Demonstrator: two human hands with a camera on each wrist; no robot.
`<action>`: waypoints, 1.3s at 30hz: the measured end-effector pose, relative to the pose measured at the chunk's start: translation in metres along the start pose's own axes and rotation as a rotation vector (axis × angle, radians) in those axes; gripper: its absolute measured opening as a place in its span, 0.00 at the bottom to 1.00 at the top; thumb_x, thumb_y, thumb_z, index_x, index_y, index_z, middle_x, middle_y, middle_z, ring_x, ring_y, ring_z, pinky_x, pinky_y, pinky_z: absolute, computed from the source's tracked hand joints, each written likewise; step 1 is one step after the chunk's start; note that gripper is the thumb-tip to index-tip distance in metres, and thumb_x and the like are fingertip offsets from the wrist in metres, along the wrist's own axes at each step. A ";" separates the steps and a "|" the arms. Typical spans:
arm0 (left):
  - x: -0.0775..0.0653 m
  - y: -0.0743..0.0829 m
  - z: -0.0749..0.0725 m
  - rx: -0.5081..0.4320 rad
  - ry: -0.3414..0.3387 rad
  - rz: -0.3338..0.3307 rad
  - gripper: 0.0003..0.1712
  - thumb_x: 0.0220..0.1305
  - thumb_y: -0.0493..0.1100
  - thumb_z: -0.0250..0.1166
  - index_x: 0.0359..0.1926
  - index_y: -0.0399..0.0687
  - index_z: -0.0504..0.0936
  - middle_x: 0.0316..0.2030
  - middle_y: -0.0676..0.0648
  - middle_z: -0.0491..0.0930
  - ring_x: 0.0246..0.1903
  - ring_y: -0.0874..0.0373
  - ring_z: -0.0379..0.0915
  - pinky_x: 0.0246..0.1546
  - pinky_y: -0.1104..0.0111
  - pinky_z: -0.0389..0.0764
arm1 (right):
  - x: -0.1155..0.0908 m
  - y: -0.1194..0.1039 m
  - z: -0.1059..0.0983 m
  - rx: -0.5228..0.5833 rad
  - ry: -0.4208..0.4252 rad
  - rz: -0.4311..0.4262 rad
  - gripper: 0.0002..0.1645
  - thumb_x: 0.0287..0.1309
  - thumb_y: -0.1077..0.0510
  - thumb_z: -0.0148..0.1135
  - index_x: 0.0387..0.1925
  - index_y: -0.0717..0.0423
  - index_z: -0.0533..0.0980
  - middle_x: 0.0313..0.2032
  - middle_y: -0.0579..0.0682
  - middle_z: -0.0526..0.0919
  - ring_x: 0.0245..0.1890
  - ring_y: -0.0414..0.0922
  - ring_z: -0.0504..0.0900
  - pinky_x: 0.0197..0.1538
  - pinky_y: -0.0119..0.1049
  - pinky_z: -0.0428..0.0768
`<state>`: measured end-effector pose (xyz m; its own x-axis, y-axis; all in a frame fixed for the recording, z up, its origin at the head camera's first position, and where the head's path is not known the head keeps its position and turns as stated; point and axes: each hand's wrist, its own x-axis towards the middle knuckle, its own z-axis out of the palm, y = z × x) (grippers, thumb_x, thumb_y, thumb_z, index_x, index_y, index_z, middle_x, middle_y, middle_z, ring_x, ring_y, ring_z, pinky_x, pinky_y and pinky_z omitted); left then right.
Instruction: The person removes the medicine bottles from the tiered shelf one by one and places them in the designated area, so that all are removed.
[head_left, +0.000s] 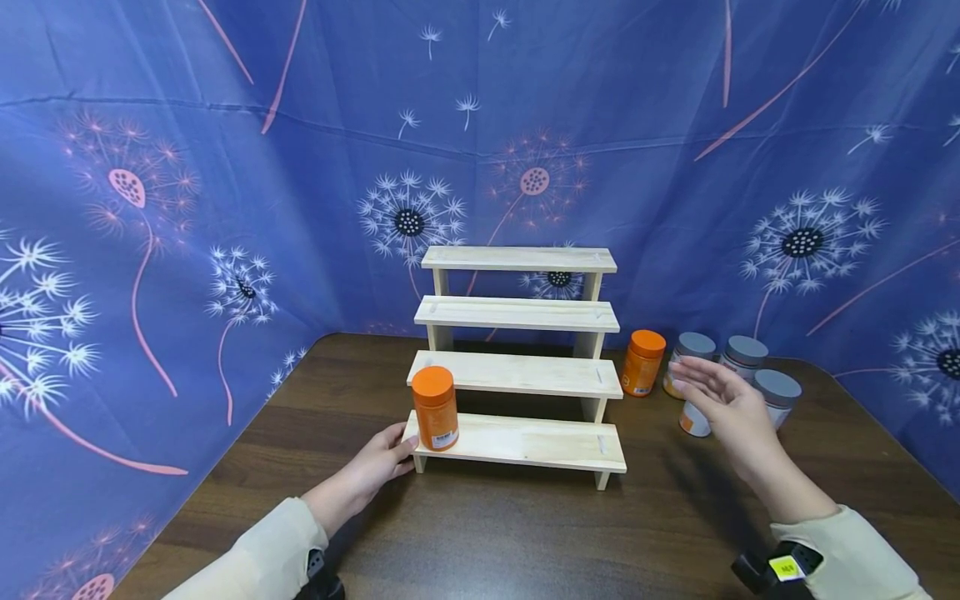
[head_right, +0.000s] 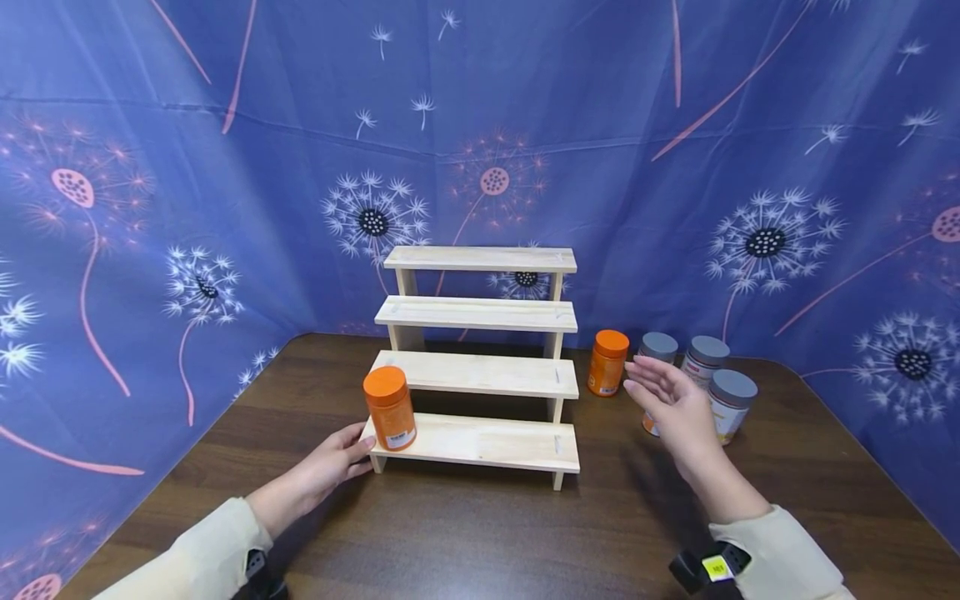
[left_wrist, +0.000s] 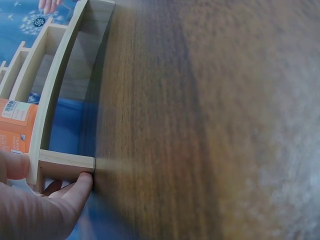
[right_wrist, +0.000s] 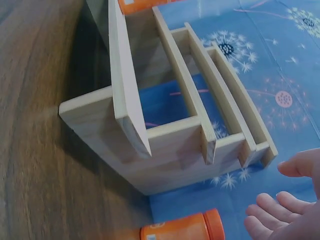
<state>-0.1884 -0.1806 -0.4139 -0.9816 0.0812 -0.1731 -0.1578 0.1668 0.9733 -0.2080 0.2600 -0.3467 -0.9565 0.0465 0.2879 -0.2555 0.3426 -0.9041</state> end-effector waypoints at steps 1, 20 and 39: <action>0.000 0.000 0.000 -0.002 0.001 0.000 0.26 0.74 0.36 0.47 0.67 0.24 0.57 0.60 0.29 0.69 0.57 0.43 0.71 0.60 0.46 0.74 | -0.001 -0.001 0.002 -0.005 -0.003 -0.011 0.28 0.65 0.52 0.61 0.64 0.54 0.68 0.47 0.25 0.78 0.46 0.20 0.76 0.46 0.10 0.73; -0.001 0.003 0.000 0.007 -0.017 -0.012 0.27 0.75 0.36 0.47 0.68 0.24 0.55 0.62 0.28 0.66 0.61 0.39 0.68 0.62 0.46 0.72 | -0.005 -0.010 0.017 0.120 -0.171 -0.019 0.27 0.66 0.54 0.59 0.64 0.56 0.66 0.50 0.30 0.81 0.50 0.25 0.78 0.50 0.13 0.74; -0.001 0.002 0.000 0.003 -0.009 -0.001 0.25 0.75 0.35 0.46 0.67 0.24 0.57 0.59 0.29 0.69 0.58 0.41 0.70 0.61 0.45 0.72 | -0.004 -0.026 0.039 0.206 -0.228 -0.052 0.29 0.65 0.57 0.60 0.63 0.62 0.66 0.52 0.37 0.82 0.52 0.30 0.79 0.52 0.17 0.76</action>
<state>-0.1878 -0.1803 -0.4119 -0.9804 0.0897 -0.1756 -0.1586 0.1703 0.9726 -0.2030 0.2138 -0.3368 -0.9423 -0.1861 0.2784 -0.3059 0.1403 -0.9417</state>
